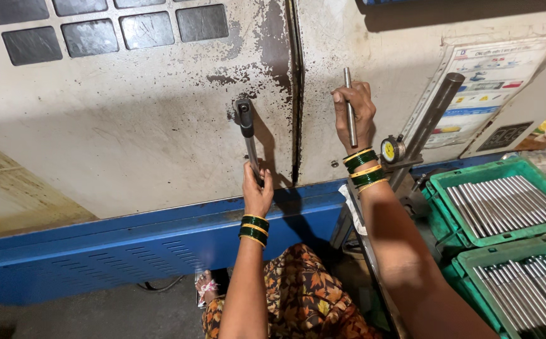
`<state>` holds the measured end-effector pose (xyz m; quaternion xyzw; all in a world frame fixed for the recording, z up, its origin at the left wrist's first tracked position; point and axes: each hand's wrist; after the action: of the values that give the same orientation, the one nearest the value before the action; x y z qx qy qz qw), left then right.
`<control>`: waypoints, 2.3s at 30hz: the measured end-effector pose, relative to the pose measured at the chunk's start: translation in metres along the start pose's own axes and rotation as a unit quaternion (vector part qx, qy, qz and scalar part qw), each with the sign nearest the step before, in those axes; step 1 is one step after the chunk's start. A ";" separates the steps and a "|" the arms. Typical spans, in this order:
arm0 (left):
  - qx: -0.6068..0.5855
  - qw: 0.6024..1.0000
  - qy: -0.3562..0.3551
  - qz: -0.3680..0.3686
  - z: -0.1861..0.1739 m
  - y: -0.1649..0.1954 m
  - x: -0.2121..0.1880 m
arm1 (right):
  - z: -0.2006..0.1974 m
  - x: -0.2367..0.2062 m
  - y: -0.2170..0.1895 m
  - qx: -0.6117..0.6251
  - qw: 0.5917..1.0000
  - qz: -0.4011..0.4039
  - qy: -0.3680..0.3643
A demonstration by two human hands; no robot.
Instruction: The person operates a metal turning lathe by opening the machine door, inserting a metal rod into the chuck, and closing the door. They repeat this process with multiple rods, wiping each one with a cloth before loading it into the machine.
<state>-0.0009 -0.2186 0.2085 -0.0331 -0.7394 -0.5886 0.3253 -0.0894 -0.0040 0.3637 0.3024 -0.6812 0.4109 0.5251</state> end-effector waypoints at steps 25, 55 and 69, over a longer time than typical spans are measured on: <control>0.000 1.000 -0.009 -0.012 0.004 0.004 0.003 | -0.006 0.005 -0.002 0.002 1.000 0.004 -0.002; -0.012 1.000 -0.004 0.001 0.009 0.000 0.012 | 0.002 0.007 0.009 -0.003 1.000 0.012 0.002; 0.000 1.000 0.004 -0.003 0.012 -0.006 0.010 | -0.004 0.009 0.004 0.000 1.000 0.009 -0.006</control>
<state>-0.0167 -0.2131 0.2073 -0.0288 -0.7382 -0.5897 0.3262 -0.0935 0.0017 0.3719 0.2991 -0.6870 0.4137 0.5171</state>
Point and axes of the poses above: each hand's wrist, its own x-axis towards the middle knuckle, its own z-axis out of the palm, y = z × x
